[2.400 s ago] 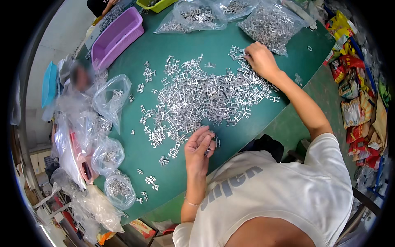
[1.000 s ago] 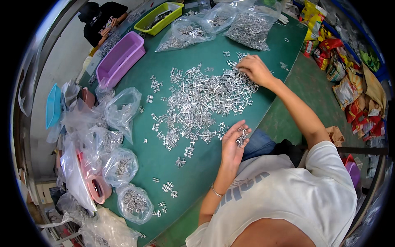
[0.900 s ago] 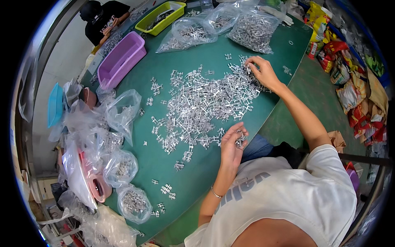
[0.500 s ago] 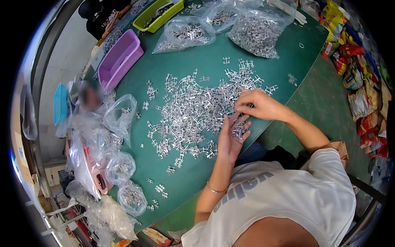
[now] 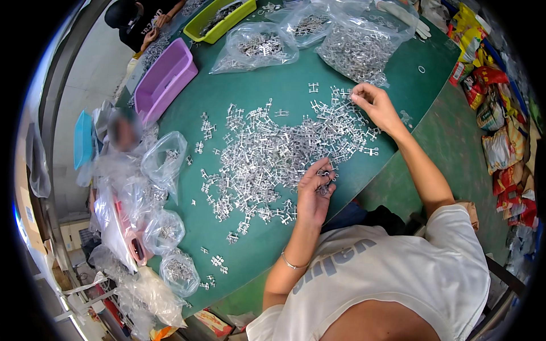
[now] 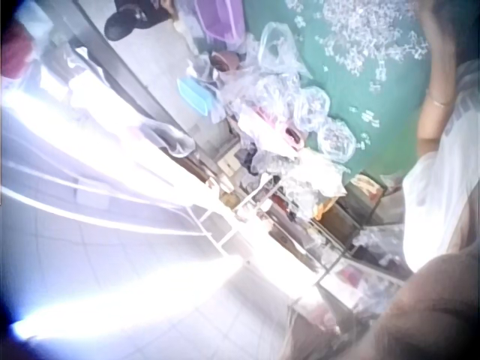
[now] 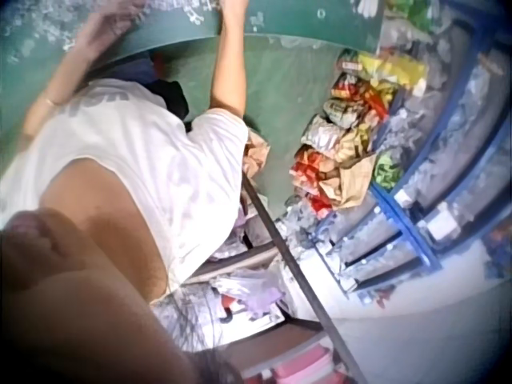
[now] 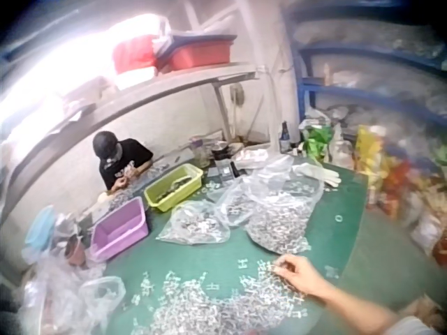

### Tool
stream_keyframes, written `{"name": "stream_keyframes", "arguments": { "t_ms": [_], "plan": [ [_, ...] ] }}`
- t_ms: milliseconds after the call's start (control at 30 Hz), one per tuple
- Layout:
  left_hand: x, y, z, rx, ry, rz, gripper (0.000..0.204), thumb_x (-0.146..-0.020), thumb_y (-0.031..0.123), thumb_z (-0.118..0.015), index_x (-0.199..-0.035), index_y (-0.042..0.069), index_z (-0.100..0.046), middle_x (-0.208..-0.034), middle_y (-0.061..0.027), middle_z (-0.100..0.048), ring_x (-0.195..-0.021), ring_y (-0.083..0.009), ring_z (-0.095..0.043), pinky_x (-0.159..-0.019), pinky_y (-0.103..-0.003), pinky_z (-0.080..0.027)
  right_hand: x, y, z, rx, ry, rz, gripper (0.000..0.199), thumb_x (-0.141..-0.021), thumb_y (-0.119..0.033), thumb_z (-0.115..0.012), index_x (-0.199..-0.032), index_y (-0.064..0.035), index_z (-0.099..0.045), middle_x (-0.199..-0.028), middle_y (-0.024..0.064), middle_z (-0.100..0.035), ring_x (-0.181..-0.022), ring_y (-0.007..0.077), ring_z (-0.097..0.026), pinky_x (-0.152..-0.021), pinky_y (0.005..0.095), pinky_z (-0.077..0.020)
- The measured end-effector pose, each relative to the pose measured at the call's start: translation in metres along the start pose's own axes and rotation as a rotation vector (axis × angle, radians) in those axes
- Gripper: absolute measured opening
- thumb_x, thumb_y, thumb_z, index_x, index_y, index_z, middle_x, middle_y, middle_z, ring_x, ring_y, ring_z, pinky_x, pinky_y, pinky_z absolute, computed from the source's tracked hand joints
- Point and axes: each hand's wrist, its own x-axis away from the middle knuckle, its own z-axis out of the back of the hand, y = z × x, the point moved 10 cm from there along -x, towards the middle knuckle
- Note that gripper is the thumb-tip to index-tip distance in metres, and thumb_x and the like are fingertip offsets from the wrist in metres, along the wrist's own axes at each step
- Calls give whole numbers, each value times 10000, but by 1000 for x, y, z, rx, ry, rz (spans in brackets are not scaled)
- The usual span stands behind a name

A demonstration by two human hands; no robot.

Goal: The person sorts small metal components on a green table by hand, picking them from a pile and placing them into different plastic bags and containers.

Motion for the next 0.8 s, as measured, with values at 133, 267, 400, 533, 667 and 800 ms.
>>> {"name": "stream_keyframes", "arguments": {
  "t_ms": [133, 267, 400, 533, 667, 800],
  "plan": [
    [-4, -5, -3, 176, -247, 21, 326, -809, 106, -496, -1118, 5, -504, -838, -26, -478, -668, -108, -424, -483, -192, -333, 20, -39, 11, 671, 234, 386, 150, -728, -55, -622, -871, -22, -592, -888, 82, -557, -822, 257, -511, -694, 328, -417],
    [1, -1, -9, 105, -160, 77, 348, -805, 75, -500, -1146, 10, -493, -872, -21, -502, -691, -108, -450, -484, -182, -350, 22, -64, -22, 718, 134, 466, 206, -738, -47, -599, -944, -38, -607, -990, 66, -540, -928, 252, -476, -789, 367, -383],
    [9, -2, -6, -54, -131, 33, 458, -763, -21, -506, -1217, 14, -453, -1008, -35, -535, -835, -134, -534, -561, -207, -432, 17, -70, -56, 610, -27, 492, 238, -768, -59, -579, -1005, -39, -585, -1055, 84, -528, -968, 264, -464, -837, 350, -356],
    [13, 3, -8, -109, -177, -47, 397, -803, 14, -509, -1198, 14, -466, -980, -33, -530, -841, -131, -532, -564, -209, -420, 23, -68, -111, 800, -167, 620, 247, -764, -87, -595, -1004, -42, -562, -1041, 81, -536, -989, 259, -457, -873, 375, -313],
    [16, 4, -3, 19, -189, 11, 305, -851, 93, -522, -1143, 10, -496, -847, -20, -494, -751, -113, -488, -529, -202, -381, 18, -67, -91, 581, -142, 545, 171, -746, -89, -631, -874, -20, -541, -916, 65, -578, -885, 206, -516, -827, 347, -354],
    [17, 0, 8, 28, -181, 65, 283, -868, 144, -526, -1115, 6, -509, -746, -5, -452, -668, -99, -436, -496, -191, -349, 14, -67, -56, 109, -1, 361, 152, -734, -102, -669, -789, -8, -562, -669, 70, -573, -597, 149, -539, -558, 258, -410]
  ]
}}
